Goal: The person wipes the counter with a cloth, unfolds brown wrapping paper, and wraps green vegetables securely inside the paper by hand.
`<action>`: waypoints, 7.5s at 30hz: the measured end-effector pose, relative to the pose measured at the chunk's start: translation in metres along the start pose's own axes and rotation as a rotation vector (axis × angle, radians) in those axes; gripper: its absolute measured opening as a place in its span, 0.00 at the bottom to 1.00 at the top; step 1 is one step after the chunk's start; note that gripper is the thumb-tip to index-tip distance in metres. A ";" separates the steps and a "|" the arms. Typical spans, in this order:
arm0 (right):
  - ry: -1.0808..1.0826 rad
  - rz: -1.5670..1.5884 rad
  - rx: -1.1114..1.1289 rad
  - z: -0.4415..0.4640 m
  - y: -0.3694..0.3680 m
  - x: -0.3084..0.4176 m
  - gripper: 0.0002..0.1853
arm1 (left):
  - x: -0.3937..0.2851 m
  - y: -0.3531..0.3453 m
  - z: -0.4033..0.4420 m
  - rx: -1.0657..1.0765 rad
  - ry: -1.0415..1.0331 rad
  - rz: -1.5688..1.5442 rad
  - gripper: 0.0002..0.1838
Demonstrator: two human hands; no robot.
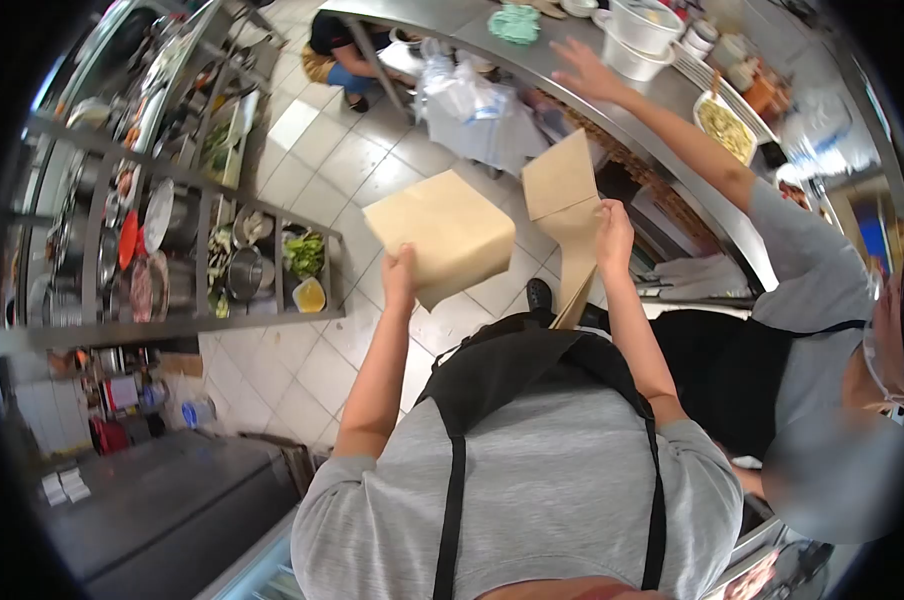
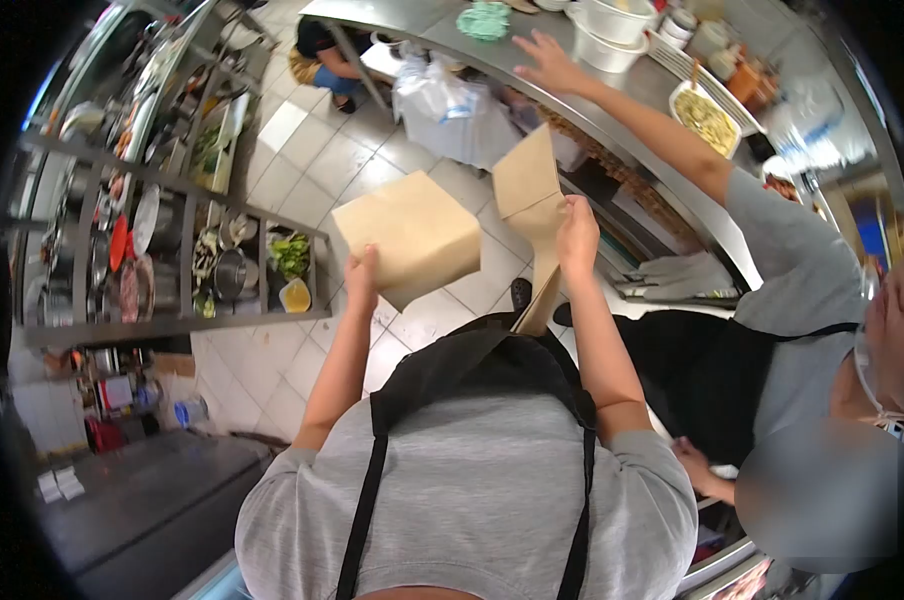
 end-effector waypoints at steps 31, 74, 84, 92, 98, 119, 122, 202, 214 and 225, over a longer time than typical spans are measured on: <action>1.527 -0.261 1.835 -0.385 -0.376 0.386 0.17 | -0.064 0.299 -0.322 -0.962 -0.262 0.162 0.31; -0.273 0.054 -0.249 -0.257 -0.166 0.298 0.31 | -0.152 0.202 -0.049 1.286 -0.688 0.778 0.12; -0.152 0.121 0.485 -0.271 -0.145 0.247 0.15 | -0.133 0.051 -0.110 1.489 -0.401 0.631 0.11; -0.295 0.265 0.405 -0.321 -0.040 0.126 0.26 | -0.085 -0.067 -0.108 1.377 -0.200 0.311 0.10; -0.373 0.112 0.310 -0.309 -0.004 0.082 0.15 | -0.051 -0.135 -0.091 1.277 -0.164 0.278 0.14; -0.732 -0.207 -0.079 0.041 -0.003 -0.155 0.13 | 0.017 -0.335 0.351 0.607 -0.722 1.056 0.20; -0.708 -0.179 -0.204 0.081 -0.011 -0.176 0.12 | 0.033 -0.343 0.391 0.691 -0.449 1.545 0.22; -0.174 -0.136 -0.250 -0.309 -0.029 0.203 0.10 | -0.096 -0.082 -0.198 1.592 -1.009 0.826 0.26; -0.452 0.253 -0.027 -0.414 -0.071 0.226 0.19 | -0.130 0.029 -0.255 1.741 -0.999 0.708 0.08; -0.193 0.160 0.071 -0.502 -0.075 0.339 0.15 | -0.141 0.139 -0.347 1.618 -1.009 0.651 0.07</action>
Point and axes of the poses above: each hand's wrist, its own z-axis towards the middle knuckle, its own y-axis out of the back of the hand, x = y × z, the point moved 8 cm from there along z, towards the middle knuckle, and after that the axes turned 11 degrees about x, right-handed, at the moved point
